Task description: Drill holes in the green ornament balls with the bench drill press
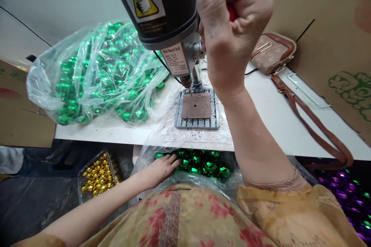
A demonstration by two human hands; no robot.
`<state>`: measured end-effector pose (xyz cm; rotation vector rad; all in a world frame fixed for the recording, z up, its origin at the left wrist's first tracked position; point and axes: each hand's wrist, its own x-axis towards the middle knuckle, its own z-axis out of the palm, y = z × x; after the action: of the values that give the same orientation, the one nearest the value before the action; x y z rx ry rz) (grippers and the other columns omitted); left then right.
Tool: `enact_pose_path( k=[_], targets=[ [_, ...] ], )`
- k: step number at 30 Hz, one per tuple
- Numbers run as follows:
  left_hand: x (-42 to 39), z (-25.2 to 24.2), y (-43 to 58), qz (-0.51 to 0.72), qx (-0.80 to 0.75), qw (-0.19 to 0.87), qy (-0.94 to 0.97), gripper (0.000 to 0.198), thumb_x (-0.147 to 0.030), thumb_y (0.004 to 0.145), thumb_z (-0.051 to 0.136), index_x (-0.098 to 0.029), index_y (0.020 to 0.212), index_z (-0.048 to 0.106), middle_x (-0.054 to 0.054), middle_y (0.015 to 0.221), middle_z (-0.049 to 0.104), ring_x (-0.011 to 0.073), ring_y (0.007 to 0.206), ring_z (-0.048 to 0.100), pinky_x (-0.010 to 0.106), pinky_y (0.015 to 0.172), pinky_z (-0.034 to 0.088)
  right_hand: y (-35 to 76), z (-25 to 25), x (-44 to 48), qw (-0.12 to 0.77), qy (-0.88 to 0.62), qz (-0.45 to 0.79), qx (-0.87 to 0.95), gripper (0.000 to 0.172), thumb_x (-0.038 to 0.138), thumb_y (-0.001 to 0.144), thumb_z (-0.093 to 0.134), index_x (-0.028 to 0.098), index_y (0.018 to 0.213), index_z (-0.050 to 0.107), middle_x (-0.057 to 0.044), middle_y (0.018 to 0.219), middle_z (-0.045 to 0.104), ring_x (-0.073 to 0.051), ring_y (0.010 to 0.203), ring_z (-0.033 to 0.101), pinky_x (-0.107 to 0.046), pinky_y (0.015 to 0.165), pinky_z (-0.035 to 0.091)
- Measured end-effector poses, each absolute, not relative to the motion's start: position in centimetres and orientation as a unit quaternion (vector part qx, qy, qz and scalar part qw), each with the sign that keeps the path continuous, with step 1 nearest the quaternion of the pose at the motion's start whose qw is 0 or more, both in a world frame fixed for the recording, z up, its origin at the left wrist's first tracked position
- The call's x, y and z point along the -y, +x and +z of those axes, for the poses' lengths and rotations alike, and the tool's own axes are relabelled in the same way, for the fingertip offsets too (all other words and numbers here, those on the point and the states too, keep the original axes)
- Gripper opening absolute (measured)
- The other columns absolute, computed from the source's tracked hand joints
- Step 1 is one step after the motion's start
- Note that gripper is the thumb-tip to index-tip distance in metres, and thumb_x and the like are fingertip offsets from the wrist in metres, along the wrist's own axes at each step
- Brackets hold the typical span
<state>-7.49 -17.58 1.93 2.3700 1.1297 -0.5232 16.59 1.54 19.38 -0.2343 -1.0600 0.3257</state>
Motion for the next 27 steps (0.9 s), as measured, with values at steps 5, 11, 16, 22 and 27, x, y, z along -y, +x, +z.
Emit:
enact_pose_path(
  k=[5, 11, 16, 22, 27],
  targets=[
    [20.3, -2.0, -8.6, -0.193, -0.485, 0.201, 0.829, 0.057, -0.008, 0.083, 0.063, -0.03, 0.136, 0.065, 0.015, 0.151, 0.057, 0.0333, 0.119, 0.068, 0.043, 0.097, 0.053, 16.6, 19.4, -1.4, 0.848, -0.113, 0.126, 0.501, 0.04, 0.008, 0.093, 0.057, 0.026, 0.062, 0.037, 0.01, 0.047, 0.029, -0.007, 0.037, 0.028, -0.031, 0.044, 0.02],
    [15.9, 5.5, -7.3, -0.133, -0.405, 0.227, 0.875, 0.03, -0.012, 0.088, 0.056, -0.021, 0.113, 0.07, 0.012, 0.105, 0.076, 0.0257, 0.088, 0.072, 0.036, 0.076, 0.055, 16.6, 19.1, -1.2, 0.845, -0.148, 0.11, 0.502, 0.048, 0.033, 0.089, 0.07, 0.023, 0.057, 0.035, 0.01, 0.046, 0.03, -0.005, 0.038, 0.03, -0.029, 0.044, 0.025],
    [4.1, 9.1, -7.5, 0.07, -0.508, 0.08, 0.855, 0.034, 0.0, 0.086, 0.044, -0.019, 0.104, 0.065, 0.007, 0.095, 0.071, 0.0215, 0.092, 0.068, 0.033, 0.084, 0.053, 16.6, 19.0, -1.1, 0.838, -0.18, 0.106, 0.504, 0.055, 0.05, 0.086, 0.07, 0.021, 0.055, 0.035, 0.009, 0.045, 0.031, -0.004, 0.039, 0.03, -0.028, 0.045, 0.026],
    [-8.4, 6.8, -8.1, -0.088, -0.578, -0.114, 0.803, 0.049, 0.005, 0.081, 0.047, -0.009, 0.126, 0.061, 0.023, 0.135, 0.06, 0.0349, 0.127, 0.057, 0.043, 0.1, 0.047, 16.6, 18.9, -0.8, 0.832, -0.183, 0.109, 0.512, 0.054, 0.043, 0.091, 0.068, 0.02, 0.057, 0.032, 0.01, 0.048, 0.029, -0.003, 0.042, 0.032, -0.025, 0.045, 0.026],
    [-10.6, 5.4, -9.1, -0.108, -0.578, -0.132, 0.798, 0.055, 0.002, 0.078, 0.052, -0.005, 0.132, 0.057, 0.03, 0.144, 0.051, 0.0434, 0.139, 0.043, 0.053, 0.109, 0.037, 16.4, 18.9, -1.1, 0.846, -0.16, 0.108, 0.497, 0.058, 0.049, 0.086, 0.071, 0.02, 0.056, 0.031, 0.009, 0.047, 0.026, -0.003, 0.04, 0.029, -0.027, 0.043, 0.021]
  ],
)
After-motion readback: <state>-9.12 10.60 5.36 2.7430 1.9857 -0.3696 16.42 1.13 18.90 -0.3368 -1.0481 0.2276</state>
